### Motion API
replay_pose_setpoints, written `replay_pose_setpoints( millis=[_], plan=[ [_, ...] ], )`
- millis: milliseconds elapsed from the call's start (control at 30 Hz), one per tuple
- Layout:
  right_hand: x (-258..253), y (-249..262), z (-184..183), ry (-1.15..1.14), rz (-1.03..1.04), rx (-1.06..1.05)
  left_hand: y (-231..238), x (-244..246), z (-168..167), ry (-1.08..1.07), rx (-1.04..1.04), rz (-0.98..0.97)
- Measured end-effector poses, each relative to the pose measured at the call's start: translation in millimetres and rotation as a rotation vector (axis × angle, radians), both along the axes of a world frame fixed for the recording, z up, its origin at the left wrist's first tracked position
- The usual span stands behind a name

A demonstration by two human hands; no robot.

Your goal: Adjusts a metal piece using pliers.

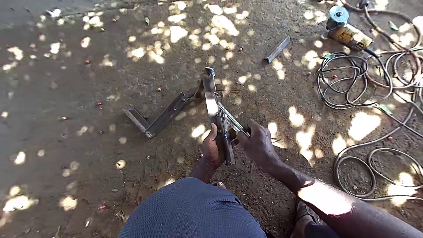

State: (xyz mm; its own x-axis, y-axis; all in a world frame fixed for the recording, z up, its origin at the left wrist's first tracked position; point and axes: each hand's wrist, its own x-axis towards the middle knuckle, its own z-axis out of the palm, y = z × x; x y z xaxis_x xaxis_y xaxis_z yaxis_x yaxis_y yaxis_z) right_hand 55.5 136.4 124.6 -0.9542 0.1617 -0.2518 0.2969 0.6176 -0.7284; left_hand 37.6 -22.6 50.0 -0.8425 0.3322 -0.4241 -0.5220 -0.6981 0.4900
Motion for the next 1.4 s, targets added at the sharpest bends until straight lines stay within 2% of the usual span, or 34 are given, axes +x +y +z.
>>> replay_pose_setpoints(
  millis=[100, 200, 400, 500, 633, 767, 867, 933, 1100, 1233, 1400],
  plan=[
    [-6.5, 4.6, 20.0, -0.026, 0.019, -0.021, 2.1, -1.6, 3.2, 0.012, 0.024, -0.001],
    [-12.2, -0.6, 13.3, 0.036, 0.007, 0.003, 5.1, -5.6, 5.0, 0.024, 0.004, 0.007],
    [10.8, -9.0, -5.4, 0.044, 0.059, 0.023, 1.6, 3.3, -11.5, 0.005, -0.082, 0.009],
    [-6.5, 3.0, 7.7, -0.038, 0.061, -0.026, 3.9, 2.0, -2.5, -0.011, -0.043, -0.011],
    [-4.6, 3.6, 15.5, -0.006, 0.084, -0.014, 8.0, -1.7, 6.8, -0.016, -0.026, 0.017],
    [-7.3, 6.3, -3.7, 0.026, 0.026, -0.003, 11.4, -3.7, 1.7, -0.028, -0.036, 0.022],
    [-8.3, 5.2, 0.4, -0.01, 0.091, -0.005, 10.4, 0.1, -1.4, -0.032, -0.095, 0.0],
    [-6.8, 2.1, -1.8, 0.015, 0.049, -0.026, 10.8, -1.2, -2.6, -0.027, -0.119, -0.007],
    [14.4, 0.8, -22.1, -0.005, 0.056, -0.02, 9.6, 5.2, -6.9, -0.088, -0.194, -0.037],
    [51.2, 10.8, -46.6, 0.029, 0.056, -0.08, 10.2, 10.1, -21.8, -0.104, -0.241, -0.04],
    [65.1, 6.0, -59.1, -0.07, -0.006, -0.148, 7.1, 12.1, -28.7, -0.139, -0.298, -0.091]
  ],
)
